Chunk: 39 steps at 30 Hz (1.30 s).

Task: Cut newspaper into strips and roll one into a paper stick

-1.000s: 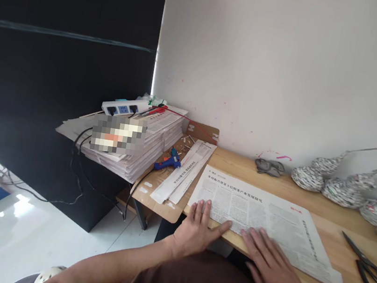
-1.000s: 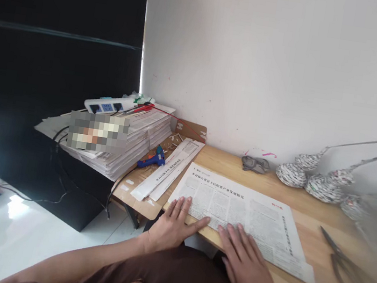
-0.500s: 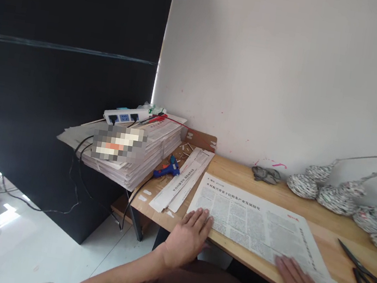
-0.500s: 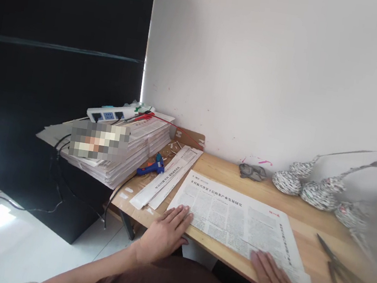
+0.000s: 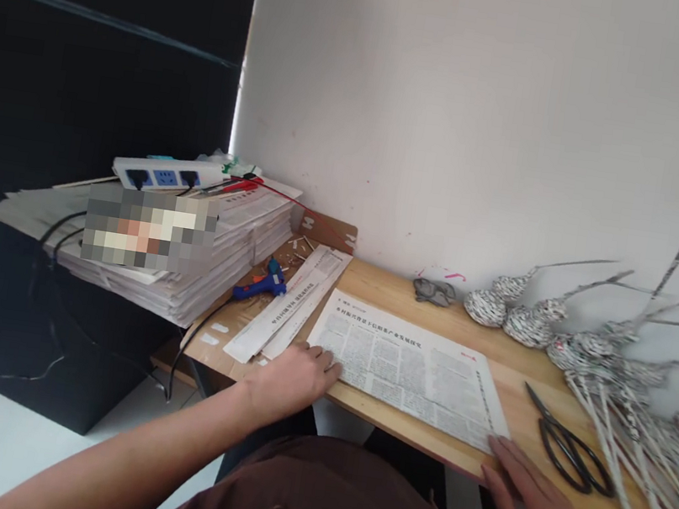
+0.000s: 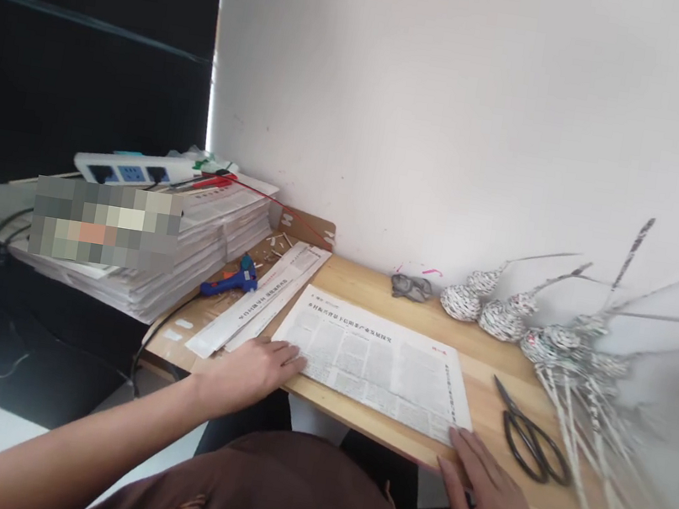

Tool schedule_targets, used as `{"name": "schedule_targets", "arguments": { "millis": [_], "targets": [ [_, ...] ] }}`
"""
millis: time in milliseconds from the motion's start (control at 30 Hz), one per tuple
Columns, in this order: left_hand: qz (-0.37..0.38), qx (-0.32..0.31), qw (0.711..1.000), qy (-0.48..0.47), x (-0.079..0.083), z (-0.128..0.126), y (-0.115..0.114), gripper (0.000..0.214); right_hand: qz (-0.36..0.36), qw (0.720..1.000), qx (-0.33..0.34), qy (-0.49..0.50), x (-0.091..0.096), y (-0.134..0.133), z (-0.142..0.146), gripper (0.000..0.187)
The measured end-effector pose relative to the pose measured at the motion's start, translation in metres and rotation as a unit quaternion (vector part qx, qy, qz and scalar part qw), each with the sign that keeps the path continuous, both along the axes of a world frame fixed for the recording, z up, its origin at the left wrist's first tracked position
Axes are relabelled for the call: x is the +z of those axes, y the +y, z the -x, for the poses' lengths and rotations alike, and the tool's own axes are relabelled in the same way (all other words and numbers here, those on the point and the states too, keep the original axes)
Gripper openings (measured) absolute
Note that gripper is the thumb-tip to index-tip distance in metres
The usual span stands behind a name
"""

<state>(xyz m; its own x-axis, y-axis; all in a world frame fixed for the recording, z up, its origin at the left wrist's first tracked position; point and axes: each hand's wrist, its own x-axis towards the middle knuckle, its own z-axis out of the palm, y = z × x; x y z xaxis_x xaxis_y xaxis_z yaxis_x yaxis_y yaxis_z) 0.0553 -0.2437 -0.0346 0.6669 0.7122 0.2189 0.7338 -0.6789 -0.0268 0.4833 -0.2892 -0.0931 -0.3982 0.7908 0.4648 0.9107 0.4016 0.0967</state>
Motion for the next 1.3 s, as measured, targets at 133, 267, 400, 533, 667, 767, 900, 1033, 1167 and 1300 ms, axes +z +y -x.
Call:
{"name": "schedule_targets", "arguments": {
  "millis": [133,267,400,533,667,767,900,1033,1167,1300],
  "targets": [
    [-0.03,0.013,0.999,0.021,0.004,-0.012,0.004,0.02,-0.028,0.999,0.016,0.0,-0.003,0.001,0.0,0.047],
    [-0.068,0.033,0.997,-0.014,0.009,-0.019,0.02,0.014,-0.046,0.999,0.008,0.009,-0.004,0.0,0.005,0.045],
    [-0.174,-0.001,0.983,-0.063,0.019,-0.018,0.046,0.019,-0.048,0.999,-0.001,0.02,0.008,0.001,0.025,0.042],
    [-0.275,-0.044,0.95,-0.14,0.026,-0.004,0.073,0.024,-0.067,0.998,0.021,0.009,0.022,0.013,0.058,0.039],
    [-0.317,0.008,0.925,-0.209,0.023,0.021,0.1,0.024,-0.04,0.997,0.071,0.003,0.027,0.032,0.091,0.033],
    [-0.254,0.126,0.932,-0.227,0.016,0.037,0.113,0.027,-0.017,0.995,0.093,0.032,0.029,0.046,0.115,0.032],
    [-0.143,0.215,0.945,-0.199,0.001,0.044,0.117,0.03,0.034,0.988,0.128,0.075,0.033,0.059,0.143,0.026],
    [-0.118,0.226,0.951,-0.174,-0.012,0.03,0.107,0.04,0.07,0.976,0.14,0.149,0.033,0.06,0.156,0.022],
    [-0.076,0.173,0.973,-0.133,-0.018,-0.007,0.094,0.043,0.084,0.969,0.139,0.186,0.03,0.055,0.156,0.019],
    [-0.042,0.123,0.986,-0.106,-0.019,-0.039,0.087,0.05,0.09,0.961,0.16,0.206,0.031,0.052,0.155,0.018]
  ]
}}
